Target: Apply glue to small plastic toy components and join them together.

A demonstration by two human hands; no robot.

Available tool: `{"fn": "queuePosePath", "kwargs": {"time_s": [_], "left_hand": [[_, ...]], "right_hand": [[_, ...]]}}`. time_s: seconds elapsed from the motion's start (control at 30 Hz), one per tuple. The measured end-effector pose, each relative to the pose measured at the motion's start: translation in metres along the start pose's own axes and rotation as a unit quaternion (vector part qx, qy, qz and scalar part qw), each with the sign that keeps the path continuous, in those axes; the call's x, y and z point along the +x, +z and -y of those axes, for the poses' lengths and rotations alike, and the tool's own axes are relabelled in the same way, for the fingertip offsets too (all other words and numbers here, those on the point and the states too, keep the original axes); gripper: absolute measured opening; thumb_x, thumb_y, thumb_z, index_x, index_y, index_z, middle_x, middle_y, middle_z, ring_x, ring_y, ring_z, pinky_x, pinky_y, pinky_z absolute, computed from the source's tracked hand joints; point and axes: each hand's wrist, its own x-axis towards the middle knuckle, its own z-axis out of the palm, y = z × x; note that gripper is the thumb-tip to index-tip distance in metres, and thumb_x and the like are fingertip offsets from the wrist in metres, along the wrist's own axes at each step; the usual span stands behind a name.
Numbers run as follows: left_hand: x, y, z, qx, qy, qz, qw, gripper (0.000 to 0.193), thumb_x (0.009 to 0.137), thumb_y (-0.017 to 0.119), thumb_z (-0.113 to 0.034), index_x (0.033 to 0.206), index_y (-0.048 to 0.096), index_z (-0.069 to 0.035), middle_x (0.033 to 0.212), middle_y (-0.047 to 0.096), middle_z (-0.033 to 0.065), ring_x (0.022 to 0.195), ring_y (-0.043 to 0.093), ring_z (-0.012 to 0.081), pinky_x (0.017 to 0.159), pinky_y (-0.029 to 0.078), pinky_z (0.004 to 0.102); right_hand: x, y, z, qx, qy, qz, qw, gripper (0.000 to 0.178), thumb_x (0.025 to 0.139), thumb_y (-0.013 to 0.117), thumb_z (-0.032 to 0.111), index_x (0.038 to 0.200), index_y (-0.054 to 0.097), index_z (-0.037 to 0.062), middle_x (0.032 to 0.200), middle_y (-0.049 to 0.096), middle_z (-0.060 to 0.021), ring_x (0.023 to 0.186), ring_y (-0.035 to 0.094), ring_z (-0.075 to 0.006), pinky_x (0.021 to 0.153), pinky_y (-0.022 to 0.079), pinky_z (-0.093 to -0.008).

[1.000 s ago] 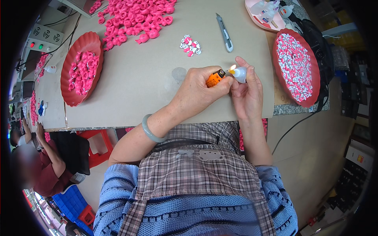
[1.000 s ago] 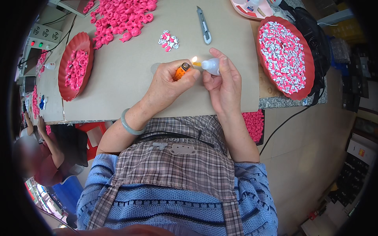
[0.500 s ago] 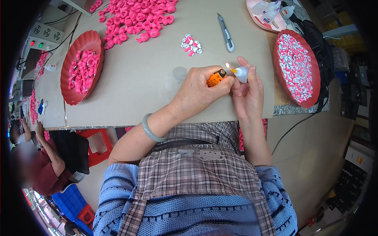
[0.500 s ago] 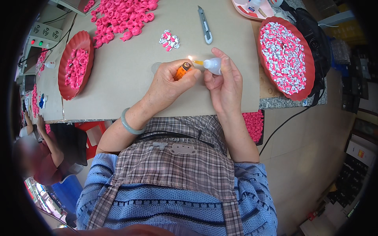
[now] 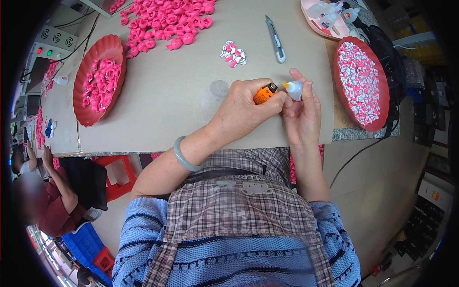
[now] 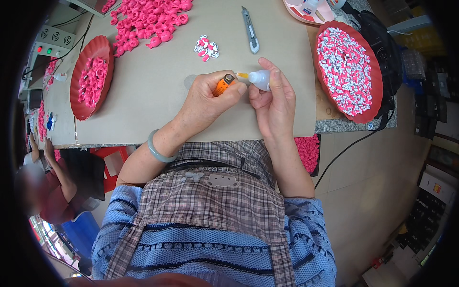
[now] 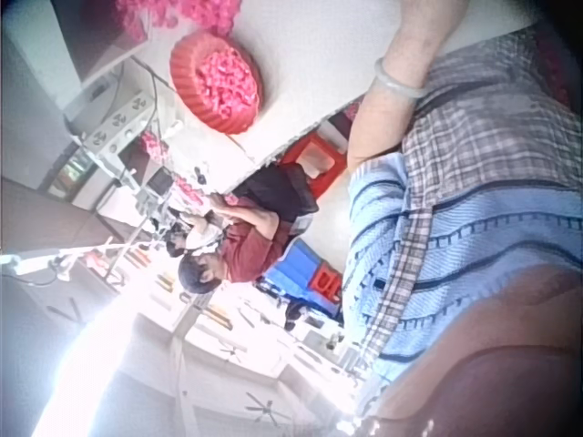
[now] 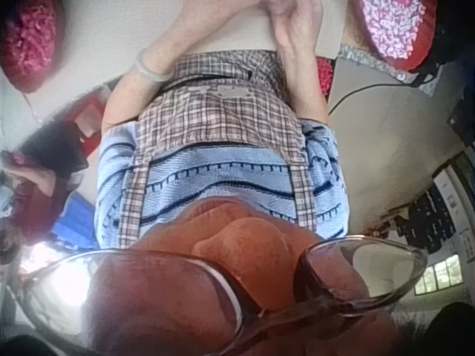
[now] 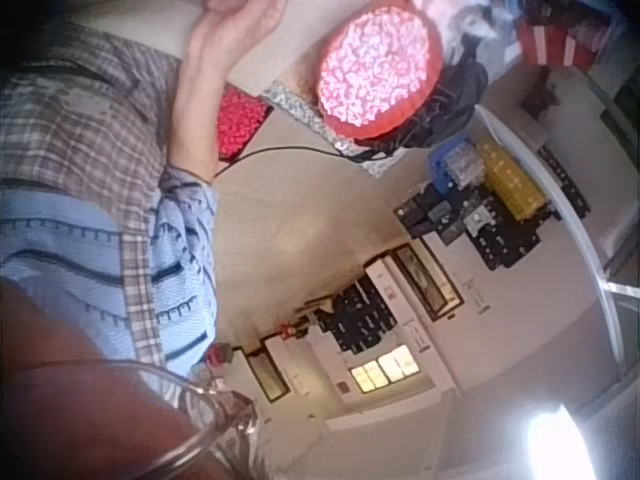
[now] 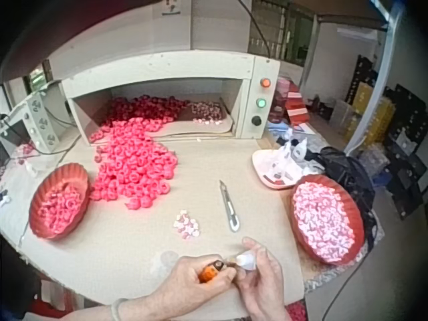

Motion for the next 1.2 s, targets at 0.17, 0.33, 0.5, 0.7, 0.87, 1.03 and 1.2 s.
{"fn": "queuePosePath", "kwargs": {"time_s": [0.17,0.33,0.5,0.7,0.87,1.03,1.2], "left_hand": [[0.0002,-0.0005,0.0016,-0.008,-0.015,-0.001,1.000,0.023,0.086,0.060,-0.015,0.068,0.052,-0.004,0.059,0.040,-0.0073,0.057,0.033,0.0010,0.049,0.027,0.0206],[0.0025,0.0006,0.0015,-0.012,0.015,-0.005,1.000,0.027,0.084,0.063,-0.020,0.067,0.060,0.001,0.052,0.049,0.0004,0.049,0.041,0.0038,0.042,0.033,0.0224],[0.0024,0.0027,0.0005,-0.018,0.005,0.004,1.000,0.019,0.086,0.060,-0.014,0.072,0.058,-0.001,0.059,0.045,-0.0062,0.057,0.037,0.0005,0.048,0.030,0.0199],[0.0032,0.0024,0.0037,-0.006,0.003,0.009,1.000,0.019,0.086,0.060,-0.015,0.074,0.059,0.000,0.060,0.047,-0.0056,0.057,0.038,0.0005,0.049,0.031,0.0196],[0.0031,0.0034,0.0044,-0.015,0.004,0.004,1.000,0.019,0.086,0.060,-0.015,0.074,0.060,0.000,0.060,0.047,-0.0057,0.057,0.038,0.0006,0.048,0.031,0.0196],[0.0028,0.0021,0.0037,-0.012,0.007,0.004,1.000,0.019,0.086,0.060,-0.015,0.075,0.061,0.000,0.059,0.047,-0.0057,0.056,0.038,0.0005,0.048,0.030,0.0194],[0.0042,0.0038,0.0012,-0.022,0.006,0.000,1.000,0.018,0.086,0.061,-0.015,0.076,0.063,0.000,0.059,0.048,-0.0057,0.056,0.038,0.0005,0.048,0.030,0.0189]], "right_hand": [[0.0000,-0.0003,0.0005,0.002,0.000,0.002,1.000,0.039,0.099,0.046,0.028,0.121,0.050,-0.0035,0.079,0.057,-0.0036,0.061,0.049,-0.0089,0.050,0.036,-0.0206],[-0.0001,-0.0016,0.0017,0.026,0.007,0.002,1.000,0.038,0.098,0.047,0.027,0.120,0.051,-0.0033,0.084,0.061,-0.0055,0.066,0.056,-0.0087,0.057,0.046,-0.0191],[0.0004,-0.0062,0.0010,0.035,0.005,0.028,0.999,0.038,0.098,0.049,0.028,0.120,0.051,-0.0036,0.086,0.062,-0.0064,0.068,0.058,-0.0086,0.063,0.051,-0.0193],[-0.0001,-0.0034,0.0006,0.033,0.007,0.011,0.999,0.039,0.097,0.050,0.028,0.120,0.051,-0.0038,0.087,0.061,-0.0067,0.069,0.058,-0.0082,0.062,0.051,-0.0189],[-0.0010,-0.0016,-0.0006,-0.017,0.002,-0.006,1.000,0.049,0.096,0.050,0.037,0.123,0.050,-0.0031,0.093,0.063,-0.0054,0.057,0.044,-0.0032,0.053,0.040,-0.0175],[-0.0015,0.0000,-0.0003,-0.019,0.002,-0.005,1.000,0.049,0.096,0.050,0.037,0.123,0.050,-0.0036,0.094,0.063,-0.0050,0.056,0.043,-0.0032,0.053,0.039,-0.0176],[-0.0007,0.0004,0.0004,-0.024,0.002,-0.010,1.000,0.049,0.096,0.050,0.037,0.123,0.049,-0.0041,0.091,0.062,-0.0041,0.056,0.042,-0.0030,0.052,0.039,-0.0176]]}}
